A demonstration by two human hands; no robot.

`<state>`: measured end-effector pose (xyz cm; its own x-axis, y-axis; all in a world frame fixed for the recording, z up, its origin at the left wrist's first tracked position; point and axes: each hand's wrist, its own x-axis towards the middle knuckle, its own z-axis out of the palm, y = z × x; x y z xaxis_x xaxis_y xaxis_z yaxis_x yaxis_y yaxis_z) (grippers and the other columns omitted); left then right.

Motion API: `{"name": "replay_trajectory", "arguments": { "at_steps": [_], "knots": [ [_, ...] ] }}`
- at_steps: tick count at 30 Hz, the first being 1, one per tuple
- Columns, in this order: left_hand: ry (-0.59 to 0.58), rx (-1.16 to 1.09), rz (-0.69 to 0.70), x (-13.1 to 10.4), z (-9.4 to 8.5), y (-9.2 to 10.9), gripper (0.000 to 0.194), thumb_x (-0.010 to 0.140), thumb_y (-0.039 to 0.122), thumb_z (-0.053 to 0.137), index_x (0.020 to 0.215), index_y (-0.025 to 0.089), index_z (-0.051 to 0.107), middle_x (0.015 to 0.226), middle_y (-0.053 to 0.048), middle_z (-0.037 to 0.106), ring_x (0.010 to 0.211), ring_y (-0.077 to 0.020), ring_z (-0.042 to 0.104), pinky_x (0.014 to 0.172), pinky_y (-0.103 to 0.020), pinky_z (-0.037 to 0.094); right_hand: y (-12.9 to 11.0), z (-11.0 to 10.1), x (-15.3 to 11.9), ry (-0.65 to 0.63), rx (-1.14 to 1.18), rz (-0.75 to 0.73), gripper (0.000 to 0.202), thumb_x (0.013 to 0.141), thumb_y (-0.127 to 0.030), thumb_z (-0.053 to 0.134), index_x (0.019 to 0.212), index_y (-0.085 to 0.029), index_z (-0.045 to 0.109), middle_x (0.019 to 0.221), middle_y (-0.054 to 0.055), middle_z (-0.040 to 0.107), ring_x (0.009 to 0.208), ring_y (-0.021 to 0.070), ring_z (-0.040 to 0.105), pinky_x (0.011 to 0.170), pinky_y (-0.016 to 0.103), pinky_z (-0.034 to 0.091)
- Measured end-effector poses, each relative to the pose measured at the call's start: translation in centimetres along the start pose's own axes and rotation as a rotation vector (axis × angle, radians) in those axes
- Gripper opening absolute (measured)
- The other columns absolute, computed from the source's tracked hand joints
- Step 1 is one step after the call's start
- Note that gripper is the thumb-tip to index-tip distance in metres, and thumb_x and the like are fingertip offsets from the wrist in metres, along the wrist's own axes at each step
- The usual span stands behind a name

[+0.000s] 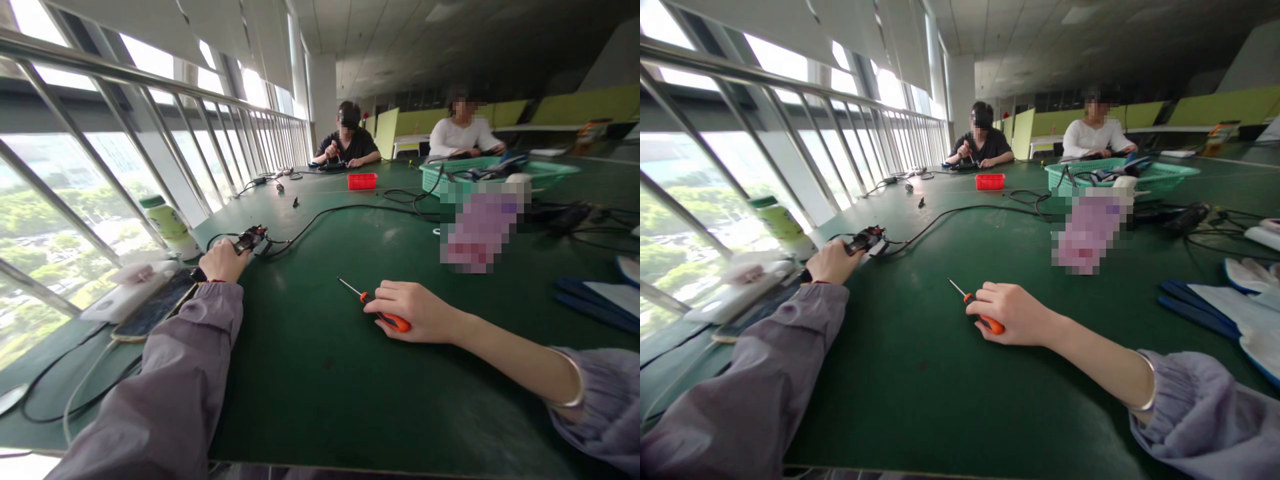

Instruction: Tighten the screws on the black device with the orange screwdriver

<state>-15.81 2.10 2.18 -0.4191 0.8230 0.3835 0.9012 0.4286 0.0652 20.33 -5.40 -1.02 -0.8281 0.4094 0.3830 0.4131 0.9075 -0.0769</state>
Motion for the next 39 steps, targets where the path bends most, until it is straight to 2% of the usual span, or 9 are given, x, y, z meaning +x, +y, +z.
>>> {"name": "replay_trajectory", "arguments": {
  "at_steps": [3,7,13,23,26,30,34,37,39],
  "knots": [
    [0.14,-0.01,-0.094,0.4,0.0,-1.3,0.041,0.079,0.042,0.048,0.105,0.01,0.054,0.099,-0.02,0.062,0.096,-0.0354,0.059,0.078,-0.045,0.041,0.0,0.0,0.0,-0.015,0.001,0.004,0.02,0.08,-0.02,0.053,0.096,-0.016,0.064,0.084,0.005,0.063,0.075,0.0141,0.054,0.068,0.026,0.046],
    [0.288,-0.024,-0.055,0.8,0.6,-2.5,0.035,0.079,0.034,0.048,0.106,0.012,0.052,0.103,-0.02,0.06,0.1,-0.0356,0.056,0.083,-0.049,0.037,0.0,0.0,0.0,-0.018,-0.002,0.005,0.02,0.08,-0.02,0.053,0.096,-0.017,0.064,0.085,0.005,0.063,0.076,0.0144,0.054,0.068,0.027,0.046],
    [0.24,0.023,0.116,0.7,1.6,-2.6,0.034,0.077,0.027,0.052,0.108,0.014,0.048,0.106,-0.018,0.056,0.103,-0.0339,0.051,0.084,-0.044,0.036,0.0,0.1,0.1,-0.025,-0.007,0.007,0.021,0.08,-0.02,0.053,0.098,-0.017,0.064,0.086,0.005,0.063,0.076,0.0144,0.054,0.068,0.027,0.046],
    [0.372,-0.036,0.208,0.4,1.4,-2.2,0.029,0.081,0.029,0.045,0.106,0.014,0.05,0.102,-0.016,0.056,0.101,-0.0315,0.049,0.085,-0.044,0.032,0.3,0.4,-0.1,-0.01,-0.015,0.052,0.02,0.081,-0.022,0.053,0.098,-0.017,0.063,0.088,0.004,0.064,0.079,0.0147,0.055,0.073,0.029,0.047],
    [0.439,-0.021,0.333,-0.3,1.1,-0.4,0.028,0.083,0.031,0.044,0.104,0.014,0.053,0.098,-0.014,0.057,0.098,-0.0304,0.049,0.085,-0.043,0.032,0.3,0.4,0.0,-0.01,-0.019,0.057,0.02,0.081,-0.022,0.053,0.098,-0.017,0.063,0.088,0.005,0.064,0.079,0.0147,0.056,0.074,0.029,0.047],
    [0.431,-0.071,0.585,-2.3,1.2,3.7,0.027,0.082,0.034,0.05,0.101,0.016,0.057,0.1,-0.012,0.057,0.095,-0.028,0.049,0.083,-0.04,0.035,0.3,0.4,0.1,-0.001,-0.031,0.047,0.02,0.081,-0.022,0.053,0.097,-0.018,0.064,0.088,0.005,0.064,0.079,0.0151,0.056,0.073,0.029,0.047],
    [0.292,-0.174,0.874,-4.7,1.9,8.5,0.033,0.08,0.042,0.057,0.104,0.02,0.06,0.101,-0.008,0.057,0.094,-0.0243,0.05,0.083,-0.036,0.038,0.4,0.6,0.1,0.01,-0.048,0.046,0.02,0.081,-0.024,0.053,0.096,-0.018,0.064,0.087,0.006,0.064,0.079,0.0162,0.056,0.074,0.03,0.047],
    [0.212,-0.262,0.917,-5.8,2.4,11.2,0.039,0.082,0.042,0.055,0.114,0.021,0.057,0.103,-0.007,0.059,0.093,-0.0217,0.053,0.084,-0.035,0.04,0.4,0.7,0.1,0.013,-0.056,0.046,0.019,0.08,-0.023,0.053,0.095,-0.018,0.064,0.085,0.006,0.063,0.078,0.0163,0.055,0.074,0.03,0.046],
    [0.164,-0.31,0.93,-6.0,2.8,12.1,0.04,0.085,0.038,0.052,0.12,0.02,0.053,0.106,-0.007,0.06,0.095,-0.0205,0.054,0.086,-0.034,0.041,0.4,0.7,0.1,0.01,-0.057,0.046,0.019,0.08,-0.023,0.053,0.095,-0.018,0.064,0.086,0.006,0.063,0.079,0.0164,0.055,0.075,0.03,0.046]
  ]
}}
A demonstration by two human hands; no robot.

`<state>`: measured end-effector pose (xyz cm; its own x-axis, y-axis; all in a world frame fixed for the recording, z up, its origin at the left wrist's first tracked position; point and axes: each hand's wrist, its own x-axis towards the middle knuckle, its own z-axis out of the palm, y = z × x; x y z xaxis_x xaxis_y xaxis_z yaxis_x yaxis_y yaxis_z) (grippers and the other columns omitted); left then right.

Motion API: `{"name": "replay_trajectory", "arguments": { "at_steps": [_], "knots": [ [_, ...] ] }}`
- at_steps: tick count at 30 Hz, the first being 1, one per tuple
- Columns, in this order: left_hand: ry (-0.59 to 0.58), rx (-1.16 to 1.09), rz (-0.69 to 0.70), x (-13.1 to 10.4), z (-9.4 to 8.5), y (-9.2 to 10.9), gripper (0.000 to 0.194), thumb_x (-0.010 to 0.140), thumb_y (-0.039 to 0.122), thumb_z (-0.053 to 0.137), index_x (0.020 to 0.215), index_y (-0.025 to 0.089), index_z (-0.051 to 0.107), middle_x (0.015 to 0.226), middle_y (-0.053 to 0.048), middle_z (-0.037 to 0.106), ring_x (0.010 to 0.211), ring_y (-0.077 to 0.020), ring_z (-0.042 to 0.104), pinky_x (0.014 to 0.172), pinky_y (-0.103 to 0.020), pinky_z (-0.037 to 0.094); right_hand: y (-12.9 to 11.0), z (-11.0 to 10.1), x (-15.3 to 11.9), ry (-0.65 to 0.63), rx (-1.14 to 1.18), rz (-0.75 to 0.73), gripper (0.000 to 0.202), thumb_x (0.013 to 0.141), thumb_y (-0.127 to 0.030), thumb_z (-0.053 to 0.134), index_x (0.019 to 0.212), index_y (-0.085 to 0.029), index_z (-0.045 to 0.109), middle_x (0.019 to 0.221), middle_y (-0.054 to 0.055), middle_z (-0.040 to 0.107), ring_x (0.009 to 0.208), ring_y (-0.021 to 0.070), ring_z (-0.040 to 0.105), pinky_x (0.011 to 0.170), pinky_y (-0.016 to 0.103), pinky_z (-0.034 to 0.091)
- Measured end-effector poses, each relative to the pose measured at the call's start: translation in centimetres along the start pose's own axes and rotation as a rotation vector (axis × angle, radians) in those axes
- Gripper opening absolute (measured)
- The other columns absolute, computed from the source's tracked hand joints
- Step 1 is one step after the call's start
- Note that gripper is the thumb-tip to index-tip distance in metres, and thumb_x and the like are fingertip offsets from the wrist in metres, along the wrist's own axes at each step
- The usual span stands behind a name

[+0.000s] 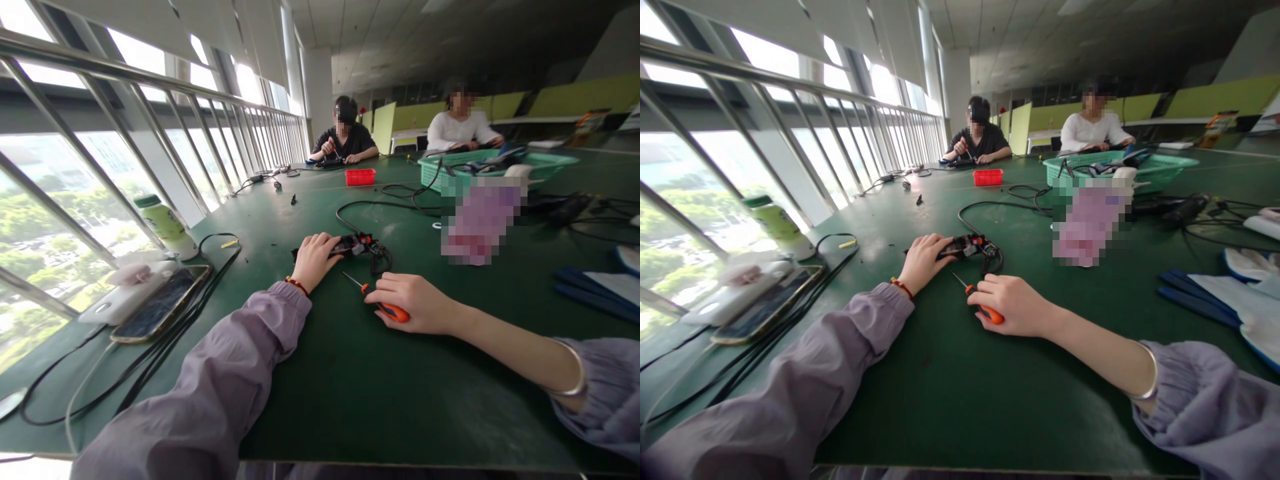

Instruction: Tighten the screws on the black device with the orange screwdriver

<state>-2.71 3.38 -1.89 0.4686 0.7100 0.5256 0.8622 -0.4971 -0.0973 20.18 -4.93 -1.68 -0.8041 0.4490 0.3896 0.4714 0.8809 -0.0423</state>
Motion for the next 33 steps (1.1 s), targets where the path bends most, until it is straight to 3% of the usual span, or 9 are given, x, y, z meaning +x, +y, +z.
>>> {"name": "replay_trajectory", "arguments": {
  "at_steps": [5,7,9,11,15,20,27,33],
  "knots": [
    [-0.006,-0.054,-0.03,-0.1,0.7,-0.3,0.042,0.089,0.022,0.041,0.131,0.017,0.042,0.124,-0.006,0.056,0.119,-0.0182,0.045,0.108,-0.036,0.027,-0.1,-0.2,0.1,-0.004,0.001,0.005,0.019,0.08,-0.022,0.054,0.094,-0.017,0.064,0.085,0.005,0.063,0.078,0.0158,0.055,0.073,0.028,0.046],
    [0.017,-0.027,-0.084,-0.3,0.5,-0.8,0.043,0.089,0.025,0.042,0.131,0.015,0.043,0.128,-0.008,0.054,0.122,-0.0196,0.042,0.11,-0.038,0.023,-0.1,-0.3,0.1,-0.011,0.003,0.008,0.019,0.079,-0.022,0.054,0.095,-0.017,0.064,0.085,0.005,0.063,0.078,0.0156,0.055,0.073,0.028,0.046],
    [0.02,-0.007,-0.147,-0.4,-0.1,-1.8,0.043,0.089,0.032,0.041,0.127,0.014,0.046,0.127,-0.008,0.054,0.118,-0.0214,0.046,0.106,-0.037,0.029,-0.1,-0.4,0.1,-0.018,0.005,0.007,0.02,0.079,-0.022,0.054,0.096,-0.017,0.064,0.086,0.005,0.063,0.079,0.0156,0.055,0.074,0.029,0.046],
    [0.011,0.026,-0.263,-0.8,-0.9,-3.3,0.039,0.089,0.032,0.037,0.122,0.015,0.05,0.122,-0.008,0.056,0.111,-0.0221,0.051,0.098,-0.036,0.037,-0.2,-0.5,0.1,-0.018,0.01,0.001,0.02,0.08,-0.021,0.053,0.096,-0.017,0.064,0.087,0.005,0.063,0.078,0.0153,0.055,0.074,0.029,0.046],
    [-0.045,0.238,-0.651,-2.7,-2.8,-7.4,0.038,0.082,0.017,0.035,0.114,0.015,0.055,0.115,-0.014,0.056,0.104,-0.027,0.055,0.084,-0.039,0.043,-0.2,-0.5,0.0,-0.01,0.011,-0.013,0.02,0.08,-0.021,0.054,0.095,-0.017,0.064,0.085,0.006,0.064,0.076,0.0151,0.055,0.071,0.028,0.047],
    [-0.188,0.428,-0.878,-4.9,-3.8,-11.2,0.038,0.079,0.024,0.043,0.108,0.003,0.056,0.111,-0.024,0.055,0.1,-0.036,0.055,0.077,-0.043,0.044,-0.1,-0.4,-0.1,-0.009,-0.003,-0.02,0.02,0.08,-0.023,0.054,0.097,-0.017,0.064,0.086,0.006,0.063,0.077,0.0155,0.055,0.071,0.028,0.046],
    [-0.307,0.384,-0.842,-4.1,-3.2,-10.5,0.035,0.08,0.01,0.035,0.11,0.005,0.052,0.111,-0.023,0.056,0.098,-0.0315,0.06,0.072,-0.038,0.047,0.0,-0.4,0.0,-0.008,-0.001,-0.025,0.02,0.081,-0.022,0.053,0.097,-0.016,0.064,0.086,0.006,0.064,0.076,0.015,0.055,0.071,0.028,0.046],
    [-0.234,0.182,-0.524,-3.9,-2.8,-10.4,0.027,0.081,0.016,0.039,0.1,0.015,0.059,0.103,-0.011,0.058,0.097,-0.0215,0.058,0.08,-0.03,0.046,-0.1,-0.4,0.0,-0.007,-0.003,-0.03,0.021,0.08,-0.022,0.054,0.097,-0.017,0.064,0.086,0.006,0.064,0.077,0.0153,0.056,0.071,0.029,0.047]
  ]
}}
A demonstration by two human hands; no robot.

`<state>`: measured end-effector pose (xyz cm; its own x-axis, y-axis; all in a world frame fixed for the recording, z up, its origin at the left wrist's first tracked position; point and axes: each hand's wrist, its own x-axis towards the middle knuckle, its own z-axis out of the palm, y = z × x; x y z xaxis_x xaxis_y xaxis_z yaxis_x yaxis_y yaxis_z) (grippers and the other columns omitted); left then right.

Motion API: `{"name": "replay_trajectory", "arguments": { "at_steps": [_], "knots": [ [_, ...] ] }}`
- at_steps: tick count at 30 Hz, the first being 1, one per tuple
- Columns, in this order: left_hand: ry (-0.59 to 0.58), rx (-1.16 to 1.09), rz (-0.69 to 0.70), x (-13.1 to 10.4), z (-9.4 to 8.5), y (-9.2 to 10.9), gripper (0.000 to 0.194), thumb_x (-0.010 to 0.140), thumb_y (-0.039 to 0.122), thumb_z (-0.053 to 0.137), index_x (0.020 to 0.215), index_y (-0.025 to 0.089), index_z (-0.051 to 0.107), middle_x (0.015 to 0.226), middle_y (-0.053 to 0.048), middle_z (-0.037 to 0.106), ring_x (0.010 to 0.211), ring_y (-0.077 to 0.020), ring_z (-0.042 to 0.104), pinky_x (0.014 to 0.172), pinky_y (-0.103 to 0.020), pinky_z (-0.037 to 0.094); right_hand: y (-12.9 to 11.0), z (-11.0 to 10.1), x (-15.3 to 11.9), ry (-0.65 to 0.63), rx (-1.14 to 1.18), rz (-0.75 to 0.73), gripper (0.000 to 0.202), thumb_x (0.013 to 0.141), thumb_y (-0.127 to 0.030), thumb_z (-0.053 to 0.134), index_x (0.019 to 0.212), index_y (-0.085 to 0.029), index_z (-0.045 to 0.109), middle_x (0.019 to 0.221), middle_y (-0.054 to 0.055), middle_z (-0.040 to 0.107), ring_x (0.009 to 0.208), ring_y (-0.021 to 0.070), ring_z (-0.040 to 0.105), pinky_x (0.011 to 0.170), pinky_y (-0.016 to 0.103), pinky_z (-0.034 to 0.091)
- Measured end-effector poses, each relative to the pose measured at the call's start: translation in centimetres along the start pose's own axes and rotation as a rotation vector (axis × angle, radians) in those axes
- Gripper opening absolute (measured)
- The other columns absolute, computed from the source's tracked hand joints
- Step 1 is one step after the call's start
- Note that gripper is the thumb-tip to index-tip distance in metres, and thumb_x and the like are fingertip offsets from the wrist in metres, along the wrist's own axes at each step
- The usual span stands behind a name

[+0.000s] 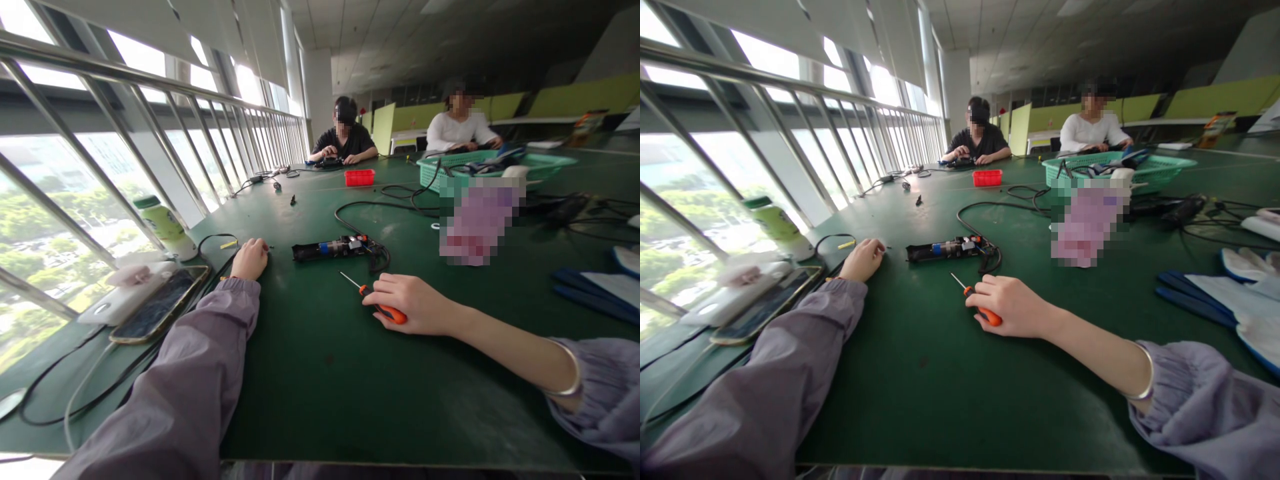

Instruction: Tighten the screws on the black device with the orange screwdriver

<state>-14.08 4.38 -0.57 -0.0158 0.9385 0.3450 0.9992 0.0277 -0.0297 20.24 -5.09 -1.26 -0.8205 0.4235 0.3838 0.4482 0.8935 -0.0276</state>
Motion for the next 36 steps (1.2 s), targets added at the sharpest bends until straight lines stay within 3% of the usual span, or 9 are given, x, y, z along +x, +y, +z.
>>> {"name": "replay_trajectory", "arguments": {
  "at_steps": [5,11,17,20,23,27,31,33,36],
  "knots": [
    [0.092,-0.037,-0.011,0.1,-0.1,-0.5,0.039,0.079,0.016,0.04,0.113,0.021,0.057,0.109,-0.009,0.054,0.097,-0.0218,0.055,0.081,-0.032,0.046,-0.1,0.0,0.1,-0.004,-0.007,0.005,0.021,0.08,-0.023,0.055,0.097,-0.017,0.064,0.086,0.006,0.063,0.076,0.0153,0.055,0.071,0.029,0.046],
    [-0.093,0.051,0.147,0.4,0.0,-1.7,0.056,0.07,0.005,0.041,0.118,0.028,0.059,0.113,-0.007,0.056,0.105,-0.0232,0.05,0.091,-0.033,0.043,0.0,-0.1,0.0,-0.008,-0.001,0.005,0.021,0.081,-0.023,0.053,0.097,-0.017,0.064,0.086,0.006,0.063,0.076,0.0154,0.055,0.07,0.028,0.046],
    [-0.066,0.076,0.155,0.4,0.1,-2.3,0.051,0.074,0.007,0.037,0.114,0.026,0.062,0.112,-0.006,0.057,0.106,-0.0202,0.052,0.093,-0.031,0.042,0.0,-0.1,-0.1,-0.01,-0.001,0.004,0.021,0.081,-0.022,0.053,0.097,-0.017,0.064,0.086,0.006,0.063,0.077,0.0157,0.054,0.071,0.029,0.046],
    [-0.109,0.097,0.171,0.3,-0.5,-1.8,0.047,0.074,0.007,0.038,0.111,0.024,0.063,0.112,-0.007,0.058,0.105,-0.0197,0.053,0.09,-0.03,0.044,0.1,0.0,-0.1,-0.008,-0.004,0.002,0.021,0.081,-0.023,0.053,0.097,-0.017,0.064,0.086,0.006,0.063,0.077,0.0157,0.054,0.07,0.028,0.046],
    [-0.175,0.189,0.121,-0.3,-1.8,0.3,0.041,0.075,0.005,0.039,0.103,0.017,0.066,0.107,-0.013,0.059,0.101,-0.0243,0.056,0.08,-0.033,0.048,0.1,0.0,-0.1,-0.008,-0.005,0.0,0.021,0.081,-0.023,0.053,0.098,-0.017,0.063,0.087,0.006,0.063,0.077,0.0157,0.054,0.07,0.028,0.046],
    [-0.23,0.281,-0.002,-2.2,-3.6,5.8,0.038,0.077,-0.001,0.035,0.095,0.007,0.068,0.097,-0.021,0.061,0.095,-0.0302,0.06,0.07,-0.036,0.049,0.1,0.1,-0.1,-0.012,-0.002,0.006,0.021,0.081,-0.024,0.053,0.098,-0.017,0.064,0.087,0.006,0.063,0.077,0.0158,0.055,0.071,0.029,0.046],
    [-0.237,0.251,0.084,-4.6,-4.3,11.3,0.04,0.08,-0.003,0.032,0.098,0.004,0.067,0.097,-0.022,0.06,0.093,-0.0284,0.06,0.067,-0.034,0.05,0.1,0.2,-0.1,0.008,-0.007,0.034,0.02,0.081,-0.023,0.053,0.096,-0.017,0.064,0.086,0.005,0.064,0.078,0.0161,0.056,0.075,0.03,0.046],
    [-0.232,0.228,0.132,-5.3,-4.4,12.8,0.04,0.08,-0.004,0.033,0.098,0.005,0.067,0.099,-0.022,0.059,0.094,-0.0275,0.06,0.066,-0.032,0.05,0.0,0.2,-0.1,0.049,-0.027,0.051,0.019,0.081,-0.024,0.053,0.095,-0.017,0.064,0.085,0.005,0.064,0.078,0.0165,0.057,0.074,0.031,0.046],
    [-0.23,0.212,0.145,-5.5,-4.7,13.0,0.038,0.08,-0.003,0.035,0.097,0.007,0.067,0.101,-0.02,0.059,0.096,-0.0275,0.059,0.066,-0.031,0.05,0.0,0.1,-0.1,0.126,-0.05,0.08,0.018,0.08,-0.024,0.053,0.092,-0.017,0.064,0.081,0.005,0.065,0.074,0.0163,0.056,0.07,0.03,0.045]
  ]
}}
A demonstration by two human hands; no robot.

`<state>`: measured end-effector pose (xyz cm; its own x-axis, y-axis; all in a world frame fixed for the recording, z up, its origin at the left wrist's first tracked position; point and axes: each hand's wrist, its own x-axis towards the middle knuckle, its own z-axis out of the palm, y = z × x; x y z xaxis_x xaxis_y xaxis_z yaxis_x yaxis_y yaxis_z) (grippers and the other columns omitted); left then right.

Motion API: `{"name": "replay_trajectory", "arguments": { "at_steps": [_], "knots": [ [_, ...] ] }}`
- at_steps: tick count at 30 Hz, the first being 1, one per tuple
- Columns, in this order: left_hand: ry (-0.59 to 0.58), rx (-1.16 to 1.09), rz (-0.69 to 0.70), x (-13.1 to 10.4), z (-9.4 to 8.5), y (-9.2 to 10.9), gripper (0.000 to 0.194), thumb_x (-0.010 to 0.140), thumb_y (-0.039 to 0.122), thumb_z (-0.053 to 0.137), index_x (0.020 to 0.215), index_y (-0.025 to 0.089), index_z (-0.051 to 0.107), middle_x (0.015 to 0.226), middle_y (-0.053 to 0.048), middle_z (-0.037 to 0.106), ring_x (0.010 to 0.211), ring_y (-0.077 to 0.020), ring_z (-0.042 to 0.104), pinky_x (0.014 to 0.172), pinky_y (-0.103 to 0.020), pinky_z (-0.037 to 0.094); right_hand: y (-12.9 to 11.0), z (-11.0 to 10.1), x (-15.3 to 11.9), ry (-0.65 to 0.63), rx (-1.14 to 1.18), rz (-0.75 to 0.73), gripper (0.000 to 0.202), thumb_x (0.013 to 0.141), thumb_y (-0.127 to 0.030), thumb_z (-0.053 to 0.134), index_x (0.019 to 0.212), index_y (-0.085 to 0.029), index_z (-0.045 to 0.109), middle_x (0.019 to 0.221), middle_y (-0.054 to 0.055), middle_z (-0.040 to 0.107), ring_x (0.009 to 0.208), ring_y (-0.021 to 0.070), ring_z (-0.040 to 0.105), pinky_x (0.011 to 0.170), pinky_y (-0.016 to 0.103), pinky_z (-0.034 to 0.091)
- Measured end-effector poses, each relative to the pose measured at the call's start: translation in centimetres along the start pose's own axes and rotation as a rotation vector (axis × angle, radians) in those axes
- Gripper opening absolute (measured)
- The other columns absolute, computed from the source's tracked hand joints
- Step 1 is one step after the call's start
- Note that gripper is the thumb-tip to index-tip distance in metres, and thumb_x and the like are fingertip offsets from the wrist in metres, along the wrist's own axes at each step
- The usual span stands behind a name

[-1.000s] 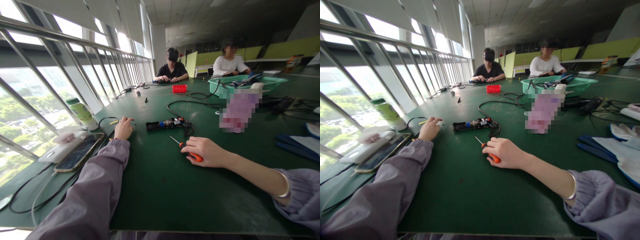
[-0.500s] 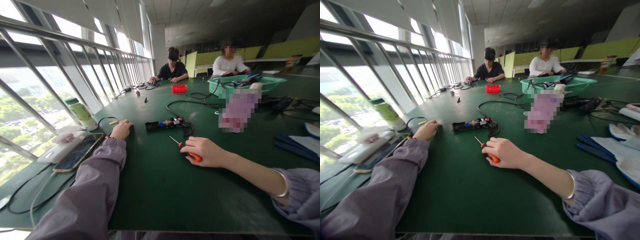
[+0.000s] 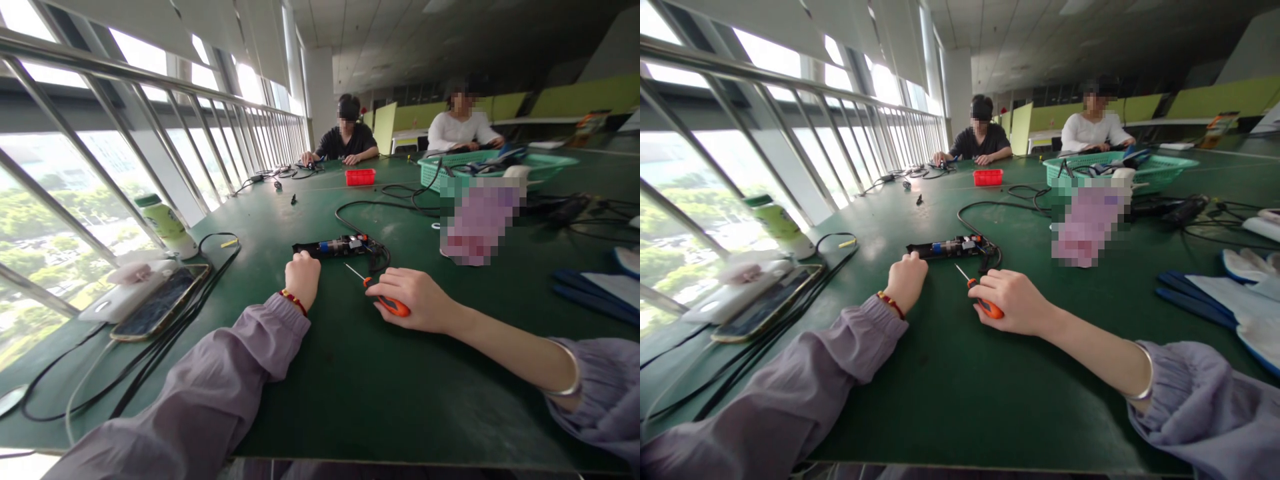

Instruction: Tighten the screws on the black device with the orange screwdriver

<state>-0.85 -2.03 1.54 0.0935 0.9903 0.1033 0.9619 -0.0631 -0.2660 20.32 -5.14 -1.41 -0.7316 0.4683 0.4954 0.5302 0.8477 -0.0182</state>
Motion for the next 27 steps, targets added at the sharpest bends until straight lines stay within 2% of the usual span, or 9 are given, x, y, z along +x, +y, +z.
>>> {"name": "replay_trajectory", "arguments": {
  "at_steps": [2,5,8,11,15,18,21,24,27],
  "knots": [
    [0.014,-0.019,0.001,0.2,-0.2,-1.2,0.036,0.08,-0.002,0.036,0.098,0.009,0.066,0.101,-0.018,0.059,0.096,-0.0269,0.06,0.067,-0.031,0.05,0.0,-0.1,0.0,0.061,-0.005,0.03,0.017,0.079,-0.023,0.053,0.091,-0.017,0.064,0.08,0.005,0.066,0.071,0.0159,0.056,0.069,0.03,0.045],
    [0.08,-0.028,-0.101,0.8,-0.2,-4.0,0.036,0.081,0.002,0.035,0.104,0.011,0.062,0.105,-0.016,0.058,0.096,-0.0272,0.061,0.068,-0.033,0.051,0.0,-0.2,-0.1,0.171,-0.011,0.099,0.016,0.079,-0.021,0.053,0.09,-0.016,0.063,0.078,0.005,0.066,0.069,0.0158,0.057,0.068,0.029,0.046],
    [0.013,-0.056,-0.177,1.2,0.2,-5.8,0.036,0.08,0.005,0.037,0.106,0.013,0.061,0.108,-0.014,0.058,0.095,-0.0272,0.062,0.071,-0.034,0.051,0.1,-0.3,-0.1,0.283,-0.018,0.206,0.014,0.079,-0.021,0.052,0.087,-0.016,0.062,0.075,0.005,0.066,0.066,0.0155,0.057,0.065,0.029,0.046],
    [-0.061,-0.073,-0.124,1.0,0.5,-5.9,0.037,0.078,0.005,0.039,0.105,0.014,0.062,0.108,-0.013,0.061,0.099,-0.0266,0.061,0.075,-0.032,0.051,0.4,-0.3,-0.1,0.344,-0.06,0.324,0.014,0.078,-0.023,0.051,0.085,-0.018,0.062,0.075,0.004,0.066,0.065,0.0163,0.058,0.062,0.029,0.046],
    [-0.107,-0.092,-0.061,0.9,0.1,-5.4,0.038,0.075,0.005,0.04,0.102,0.014,0.065,0.106,-0.012,0.065,0.097,-0.0238,0.062,0.077,-0.029,0.05,0.9,0.0,0.0,0.285,-0.073,0.5,0.015,0.077,-0.025,0.051,0.086,-0.02,0.062,0.081,0.003,0.067,0.069,0.0179,0.061,0.064,0.03,0.047],
    [-0.094,-0.187,-0.09,1.3,-0.2,-6.7,0.039,0.075,0.01,0.043,0.105,0.021,0.066,0.105,-0.007,0.067,0.094,-0.0201,0.063,0.078,-0.026,0.049,1.2,0.2,0.0,0.176,-0.009,0.585,0.015,0.077,-0.027,0.051,0.086,-0.022,0.061,0.083,0.002,0.067,0.069,0.0177,0.062,0.063,0.03,0.047],
    [-0.025,-0.218,-0.201,1.7,-0.3,-8.7,0.038,0.077,0.017,0.042,0.106,0.022,0.066,0.108,-0.006,0.067,0.096,-0.0217,0.062,0.079,-0.028,0.049,1.3,0.2,-0.1,0.11,0.07,0.551,0.015,0.078,-0.028,0.051,0.088,-0.022,0.06,0.087,0.002,0.067,0.074,0.0177,0.062,0.067,0.03,0.049],
    [-0.056,-0.159,-0.297,2.0,0.0,-10.0,0.033,0.078,0.024,0.043,0.101,0.021,0.068,0.105,-0.008,0.067,0.096,-0.0257,0.062,0.077,-0.032,0.05,1.3,0.2,-0.3,0.092,0.104,0.491,0.015,0.079,-0.028,0.051,0.089,-0.021,0.06,0.09,0.003,0.067,0.078,0.0181,0.063,0.072,0.032,0.05],
    [-0.132,-0.137,-0.216,2.1,0.6,-10.0,0.03,0.075,0.024,0.048,0.097,0.021,0.069,0.103,-0.008,0.068,0.096,-0.0241,0.062,0.078,-0.029,0.05,1.3,0.2,-0.3,0.087,0.11,0.468,0.016,0.079,-0.029,0.052,0.09,-0.02,0.06,0.092,0.004,0.067,0.08,0.0186,0.063,0.073,0.033,0.05]
  ]
}}
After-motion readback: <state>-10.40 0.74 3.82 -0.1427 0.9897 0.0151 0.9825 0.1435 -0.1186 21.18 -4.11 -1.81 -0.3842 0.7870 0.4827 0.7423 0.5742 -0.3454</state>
